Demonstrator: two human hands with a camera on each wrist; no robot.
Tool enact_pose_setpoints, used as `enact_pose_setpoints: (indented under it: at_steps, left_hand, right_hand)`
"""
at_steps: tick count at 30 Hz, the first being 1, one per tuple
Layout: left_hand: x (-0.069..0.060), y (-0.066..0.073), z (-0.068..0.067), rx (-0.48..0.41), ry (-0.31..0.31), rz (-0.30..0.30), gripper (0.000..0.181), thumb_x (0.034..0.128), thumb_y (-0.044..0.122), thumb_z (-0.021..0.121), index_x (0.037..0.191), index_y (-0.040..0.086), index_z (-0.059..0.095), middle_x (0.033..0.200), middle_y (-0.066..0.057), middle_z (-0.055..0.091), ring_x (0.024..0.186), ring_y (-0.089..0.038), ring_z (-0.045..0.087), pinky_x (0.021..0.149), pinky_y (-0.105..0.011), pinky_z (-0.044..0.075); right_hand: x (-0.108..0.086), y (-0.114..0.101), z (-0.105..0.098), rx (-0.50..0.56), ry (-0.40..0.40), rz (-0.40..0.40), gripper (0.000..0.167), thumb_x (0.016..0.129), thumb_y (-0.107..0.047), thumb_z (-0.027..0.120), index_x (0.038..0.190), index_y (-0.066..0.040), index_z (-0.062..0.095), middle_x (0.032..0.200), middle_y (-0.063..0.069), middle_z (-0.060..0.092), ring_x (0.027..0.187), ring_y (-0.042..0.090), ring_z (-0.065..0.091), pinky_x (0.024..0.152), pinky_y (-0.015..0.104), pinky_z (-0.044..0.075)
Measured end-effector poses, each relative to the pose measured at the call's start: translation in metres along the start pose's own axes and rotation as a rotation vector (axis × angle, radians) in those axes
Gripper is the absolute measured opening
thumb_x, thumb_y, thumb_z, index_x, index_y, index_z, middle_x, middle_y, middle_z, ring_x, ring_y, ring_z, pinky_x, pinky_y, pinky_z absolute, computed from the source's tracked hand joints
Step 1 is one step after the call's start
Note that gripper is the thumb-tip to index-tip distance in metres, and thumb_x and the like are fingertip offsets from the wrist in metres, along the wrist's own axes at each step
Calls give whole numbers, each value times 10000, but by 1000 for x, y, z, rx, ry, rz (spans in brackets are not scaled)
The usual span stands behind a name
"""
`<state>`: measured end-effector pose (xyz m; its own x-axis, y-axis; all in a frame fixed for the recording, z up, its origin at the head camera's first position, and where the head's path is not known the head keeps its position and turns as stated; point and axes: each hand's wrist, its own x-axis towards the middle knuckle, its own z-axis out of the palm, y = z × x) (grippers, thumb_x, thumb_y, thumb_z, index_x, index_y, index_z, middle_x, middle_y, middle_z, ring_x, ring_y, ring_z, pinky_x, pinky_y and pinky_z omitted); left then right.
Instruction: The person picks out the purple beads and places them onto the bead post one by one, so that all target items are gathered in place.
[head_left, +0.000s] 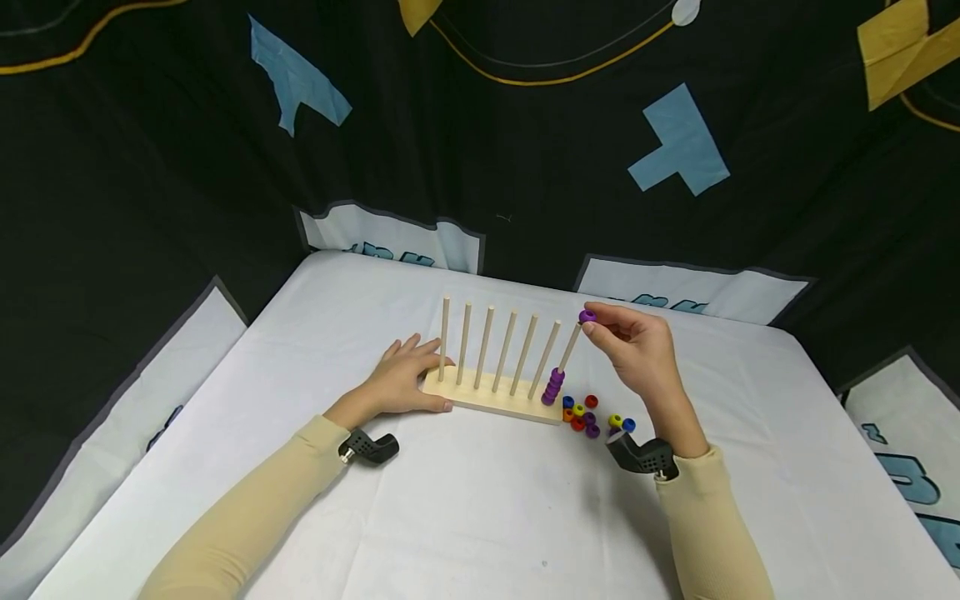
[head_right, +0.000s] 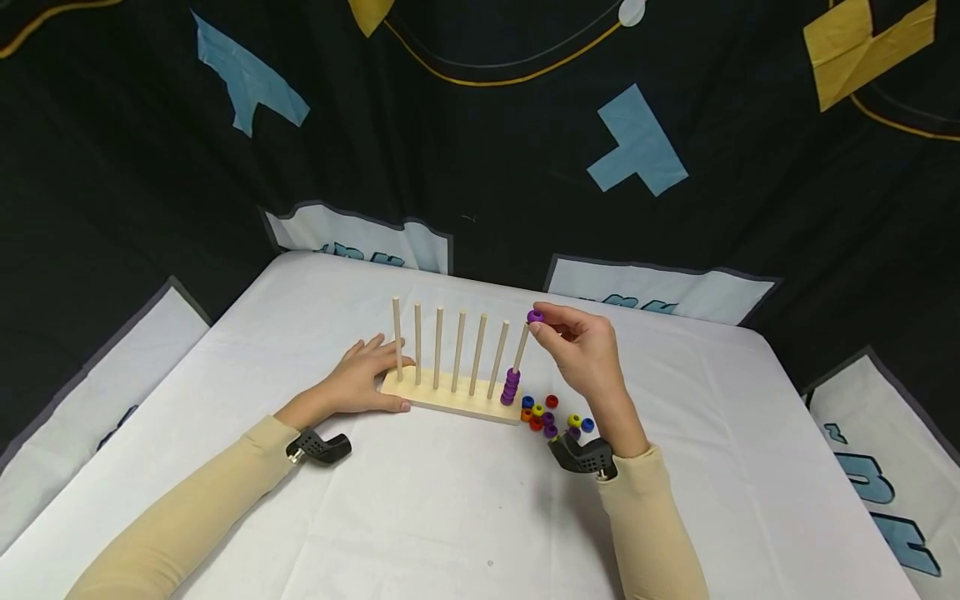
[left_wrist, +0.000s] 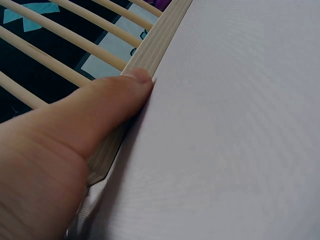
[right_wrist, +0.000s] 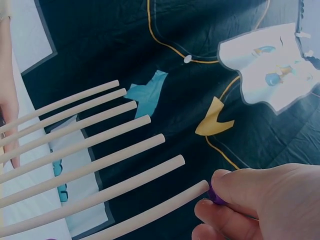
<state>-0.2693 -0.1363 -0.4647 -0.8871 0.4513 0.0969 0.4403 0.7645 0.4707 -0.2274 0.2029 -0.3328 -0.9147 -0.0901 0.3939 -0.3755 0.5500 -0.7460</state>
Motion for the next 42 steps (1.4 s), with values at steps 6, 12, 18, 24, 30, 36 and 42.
enact_pose_setpoints:
  at_steps: [6, 12, 18, 24, 30, 36, 42]
  left_hand:
    - [1, -1, 1, 0, 2, -7, 686, 755, 536, 826, 1329, 194, 671, 1623, -188, 392, 1544, -513, 200, 1233, -709, 97]
    - [0, 0, 0, -4, -3, -3, 694, 752, 543, 830, 1332, 198, 670, 1627, -185, 386, 1545, -512, 193, 1235, -708, 91]
    - [0, 0, 0, -8, -7, -4, 703, 750, 546, 831, 1337, 197, 668, 1630, -184, 380, 1547, -511, 187, 1237, -706, 82]
    - [1, -2, 2, -9, -2, -4, 707, 750, 556, 829, 1339, 201, 667, 1631, -181, 380, 1551, -500, 189, 1239, -702, 83]
    - [2, -2, 2, -12, 3, -2, 706, 748, 554, 829, 1336, 196, 669, 1627, -187, 385, 1548, -503, 194, 1237, -705, 86]
    - [2, -2, 2, -7, 2, -1, 703, 750, 552, 830, 1334, 196, 669, 1626, -183, 389, 1547, -504, 198, 1236, -706, 91]
    - [1, -1, 1, -1, -2, -3, 708, 753, 552, 830, 1342, 196, 665, 1627, -185, 385, 1546, -507, 196, 1236, -706, 91]
  right_hand:
    - [0, 1, 1, -1, 2, -6, 303, 968, -99, 691, 1249, 12, 708, 1112, 226, 761, 830, -99, 613, 751, 73, 520]
    - [0, 1, 3, 1, -1, -17, 298, 961, -92, 699, 1237, 18, 714, 1097, 228, 763, 816, -89, 614, 744, 77, 525]
    - [0, 1, 3, 1, 1, -7, 300, 957, -94, 705, 1237, 14, 715, 1102, 224, 763, 818, -84, 616, 748, 80, 527]
    - [0, 1, 5, -6, -2, -1, 296, 949, -88, 713, 1228, 10, 721, 1083, 221, 763, 790, -27, 615, 711, 100, 524]
    - [-1, 1, 5, -15, -22, 6, 296, 940, -88, 723, 1217, 16, 725, 1066, 223, 760, 781, 7, 614, 693, 117, 523]
    - [-2, 2, 4, -33, -44, 33, 303, 938, -104, 729, 1222, 1, 727, 1080, 210, 760, 822, 131, 636, 695, 133, 526]
    - [-2, 3, 3, -59, -64, 29, 329, 927, -116, 742, 1232, 5, 719, 1105, 208, 758, 867, 237, 637, 707, 137, 516]
